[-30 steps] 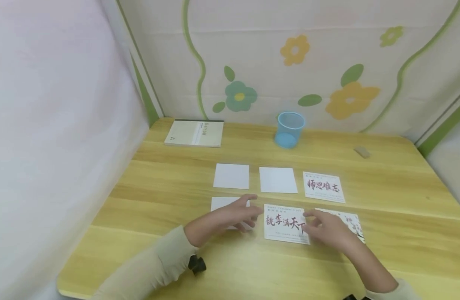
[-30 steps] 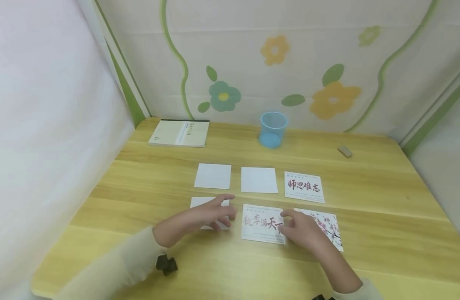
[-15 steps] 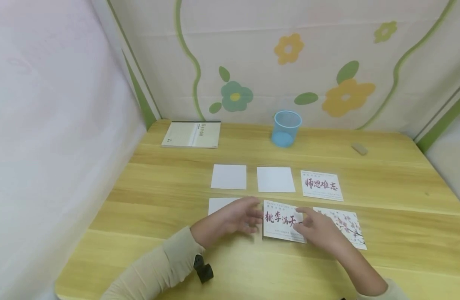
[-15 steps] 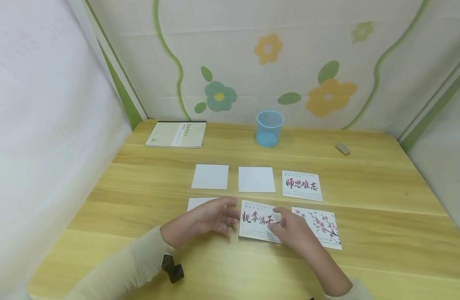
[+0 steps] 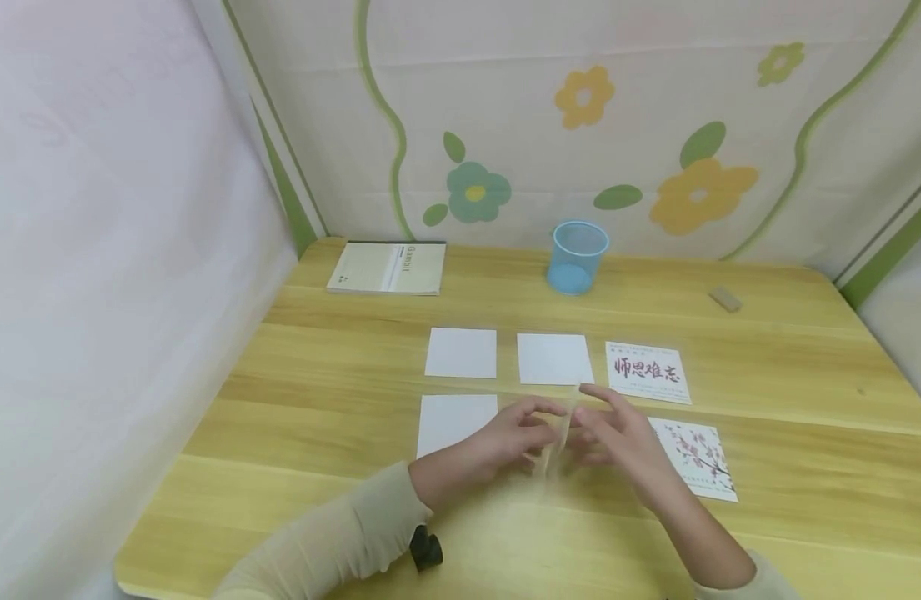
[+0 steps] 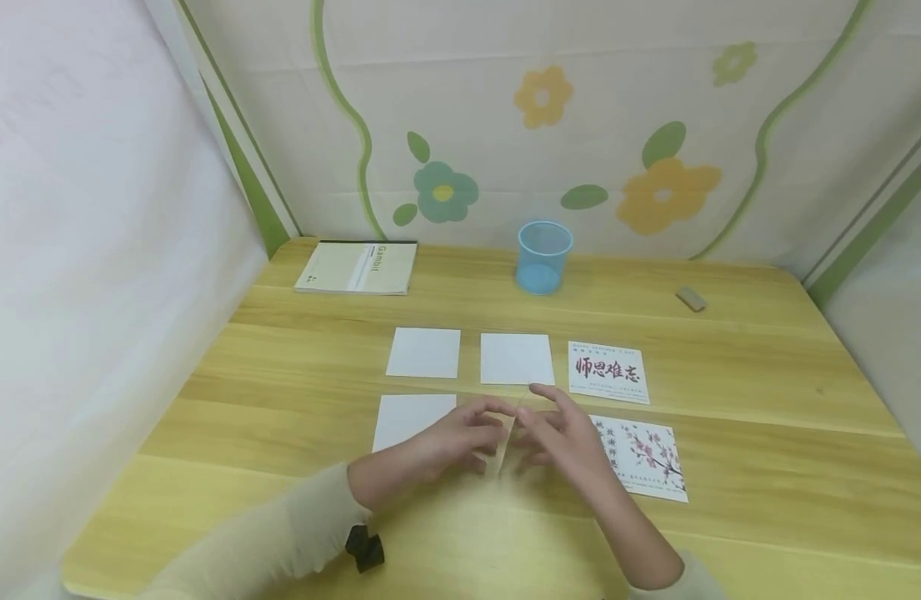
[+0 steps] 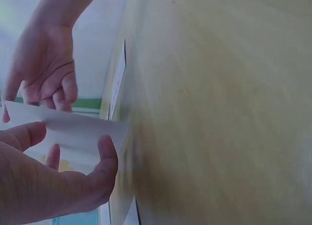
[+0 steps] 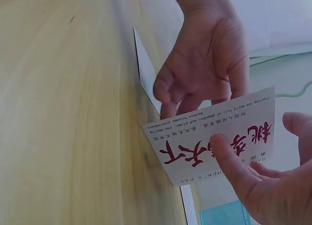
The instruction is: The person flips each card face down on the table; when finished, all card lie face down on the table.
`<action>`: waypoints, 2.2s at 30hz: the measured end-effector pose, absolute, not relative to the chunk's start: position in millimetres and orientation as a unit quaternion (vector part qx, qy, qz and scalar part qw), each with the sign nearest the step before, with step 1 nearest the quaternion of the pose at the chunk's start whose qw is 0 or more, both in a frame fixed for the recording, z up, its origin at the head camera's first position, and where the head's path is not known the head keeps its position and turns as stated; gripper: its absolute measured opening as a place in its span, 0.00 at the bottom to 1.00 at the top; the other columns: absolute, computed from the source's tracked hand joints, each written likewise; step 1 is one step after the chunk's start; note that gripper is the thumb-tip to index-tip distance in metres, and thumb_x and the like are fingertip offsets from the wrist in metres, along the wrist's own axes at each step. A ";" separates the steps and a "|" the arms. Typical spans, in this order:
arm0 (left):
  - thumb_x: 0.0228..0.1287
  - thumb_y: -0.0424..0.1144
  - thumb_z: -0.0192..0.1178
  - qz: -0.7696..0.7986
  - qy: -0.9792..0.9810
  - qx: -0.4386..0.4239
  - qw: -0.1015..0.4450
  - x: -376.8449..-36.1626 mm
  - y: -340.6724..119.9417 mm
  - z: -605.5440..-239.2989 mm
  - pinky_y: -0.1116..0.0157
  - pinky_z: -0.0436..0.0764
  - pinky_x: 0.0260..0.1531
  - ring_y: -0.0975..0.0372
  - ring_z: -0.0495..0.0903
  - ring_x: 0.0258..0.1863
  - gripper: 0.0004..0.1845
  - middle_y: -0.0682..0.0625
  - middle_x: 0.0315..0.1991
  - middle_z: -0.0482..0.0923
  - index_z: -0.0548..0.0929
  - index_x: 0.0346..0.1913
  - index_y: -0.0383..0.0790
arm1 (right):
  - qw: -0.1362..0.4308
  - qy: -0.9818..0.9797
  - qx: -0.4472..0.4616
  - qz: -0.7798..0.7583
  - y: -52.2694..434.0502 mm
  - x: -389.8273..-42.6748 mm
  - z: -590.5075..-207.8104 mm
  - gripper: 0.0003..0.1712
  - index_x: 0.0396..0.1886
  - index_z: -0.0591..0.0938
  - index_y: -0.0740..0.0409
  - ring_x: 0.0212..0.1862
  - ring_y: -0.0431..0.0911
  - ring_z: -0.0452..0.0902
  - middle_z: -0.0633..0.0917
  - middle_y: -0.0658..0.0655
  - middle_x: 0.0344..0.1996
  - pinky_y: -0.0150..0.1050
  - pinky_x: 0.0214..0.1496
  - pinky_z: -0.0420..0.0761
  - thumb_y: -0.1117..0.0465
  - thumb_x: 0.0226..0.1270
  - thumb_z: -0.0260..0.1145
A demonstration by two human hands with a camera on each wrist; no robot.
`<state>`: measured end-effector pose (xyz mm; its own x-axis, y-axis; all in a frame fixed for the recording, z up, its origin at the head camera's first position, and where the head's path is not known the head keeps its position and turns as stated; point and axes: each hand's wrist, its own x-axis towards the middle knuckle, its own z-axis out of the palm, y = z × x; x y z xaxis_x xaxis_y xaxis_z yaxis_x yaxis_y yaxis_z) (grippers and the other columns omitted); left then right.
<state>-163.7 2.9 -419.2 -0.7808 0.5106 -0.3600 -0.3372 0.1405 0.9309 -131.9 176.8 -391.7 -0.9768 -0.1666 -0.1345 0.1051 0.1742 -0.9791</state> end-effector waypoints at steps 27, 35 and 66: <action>0.50 0.35 0.60 0.457 0.862 0.129 0.180 -174.4 1.6 -430.4 0.67 0.69 0.12 0.61 0.68 0.11 0.15 0.50 0.19 0.68 0.75 0.43 0.47 | 0.081 0.857 -0.036 -0.508 229.9 -141.2 -427.7 0.19 0.45 0.75 0.62 0.21 0.48 0.76 0.80 0.59 0.29 0.38 0.26 0.77 0.62 0.52 0.63; 0.49 0.41 0.60 0.296 0.928 0.158 0.162 -176.5 6.2 -430.3 0.69 0.67 0.18 0.65 0.67 0.19 0.13 0.55 0.20 0.69 0.76 0.41 0.48 | 0.117 0.901 -0.032 -0.417 220.7 -149.4 -436.9 0.18 0.43 0.77 0.61 0.13 0.46 0.69 0.75 0.54 0.14 0.38 0.14 0.71 0.67 0.48 0.60; 0.59 0.55 0.45 0.638 0.667 0.025 0.385 -177.5 76.8 -404.7 0.56 0.77 0.25 0.49 0.76 0.31 0.29 0.35 0.44 0.68 0.58 0.59 0.42 | 0.122 0.954 -0.024 -0.273 299.8 -131.7 -397.8 0.31 0.55 0.65 0.68 0.33 0.51 0.72 0.76 0.64 0.39 0.45 0.32 0.72 0.52 0.57 0.57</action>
<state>-177.5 76.8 -404.7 -0.7028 0.5246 -0.4805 -0.4569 0.1849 0.8701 -131.7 299.8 -397.8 -0.9692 -0.1128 -0.2189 0.0199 0.8502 -0.5261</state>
